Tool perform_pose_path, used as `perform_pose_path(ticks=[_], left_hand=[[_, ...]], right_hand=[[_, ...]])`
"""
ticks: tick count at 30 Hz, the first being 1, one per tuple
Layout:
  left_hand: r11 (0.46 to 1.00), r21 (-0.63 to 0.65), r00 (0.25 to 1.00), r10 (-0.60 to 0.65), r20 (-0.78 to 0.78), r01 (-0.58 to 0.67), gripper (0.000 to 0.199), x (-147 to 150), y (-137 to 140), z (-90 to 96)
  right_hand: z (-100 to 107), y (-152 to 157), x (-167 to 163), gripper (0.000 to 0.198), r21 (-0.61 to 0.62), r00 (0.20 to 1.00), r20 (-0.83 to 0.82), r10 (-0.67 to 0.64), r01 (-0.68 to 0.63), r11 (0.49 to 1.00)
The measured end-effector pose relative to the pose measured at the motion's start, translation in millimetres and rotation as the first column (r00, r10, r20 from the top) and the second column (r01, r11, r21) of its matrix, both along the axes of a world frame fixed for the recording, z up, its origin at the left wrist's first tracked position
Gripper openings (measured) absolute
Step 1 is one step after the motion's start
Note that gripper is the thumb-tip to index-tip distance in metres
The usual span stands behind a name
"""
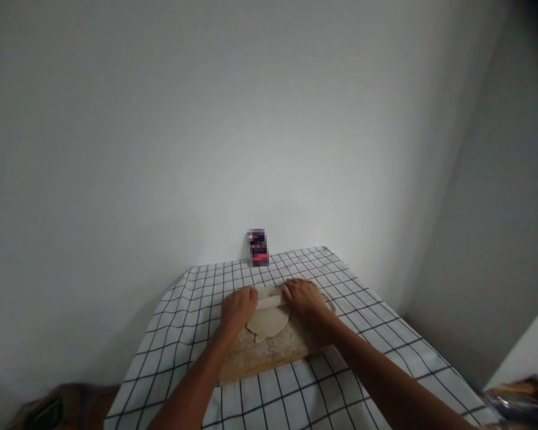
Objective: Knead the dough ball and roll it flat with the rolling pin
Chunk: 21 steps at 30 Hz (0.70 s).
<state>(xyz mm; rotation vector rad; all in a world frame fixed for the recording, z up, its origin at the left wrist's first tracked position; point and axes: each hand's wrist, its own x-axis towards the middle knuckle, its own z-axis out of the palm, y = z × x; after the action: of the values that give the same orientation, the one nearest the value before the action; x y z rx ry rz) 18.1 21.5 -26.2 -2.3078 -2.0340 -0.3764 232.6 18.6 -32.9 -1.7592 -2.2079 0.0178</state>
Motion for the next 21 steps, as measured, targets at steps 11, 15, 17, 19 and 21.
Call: perform_pose_path(ticks=[11,15,17,19,21], left_hand=[[0.898,0.338,0.942,-0.327,0.080,0.283,0.043,-20.2,-74.2,-43.1],[0.897,0.332,0.945,-0.323,0.040,0.293,0.039,-17.7,-62.7,-37.9],[0.909,0.316,0.958,-0.288,0.011,0.270,0.039,-13.8,-50.1,-33.5],[0.934,0.276,0.973,-0.228,-0.023,0.226,0.039,-9.4,-36.1,-29.2],[0.961,0.212,0.984,-0.173,-0.047,0.179,0.041,-5.6,-22.0,-25.2]], right_hand=[[-29.3,-89.5,9.7,0.048,0.080,0.986,-0.160,0.044,-0.032,0.996],[-23.0,-70.5,7.9,0.048,0.064,0.993,-0.107,0.050,-0.043,0.997],[-15.5,-54.7,7.4,0.052,0.043,0.994,-0.096,0.047,-0.043,0.998],[-7.4,-38.6,6.9,0.052,0.018,0.996,-0.092,0.015,-0.014,1.000],[-0.4,-23.0,6.4,0.050,-0.012,0.997,-0.078,-0.016,0.015,1.000]])
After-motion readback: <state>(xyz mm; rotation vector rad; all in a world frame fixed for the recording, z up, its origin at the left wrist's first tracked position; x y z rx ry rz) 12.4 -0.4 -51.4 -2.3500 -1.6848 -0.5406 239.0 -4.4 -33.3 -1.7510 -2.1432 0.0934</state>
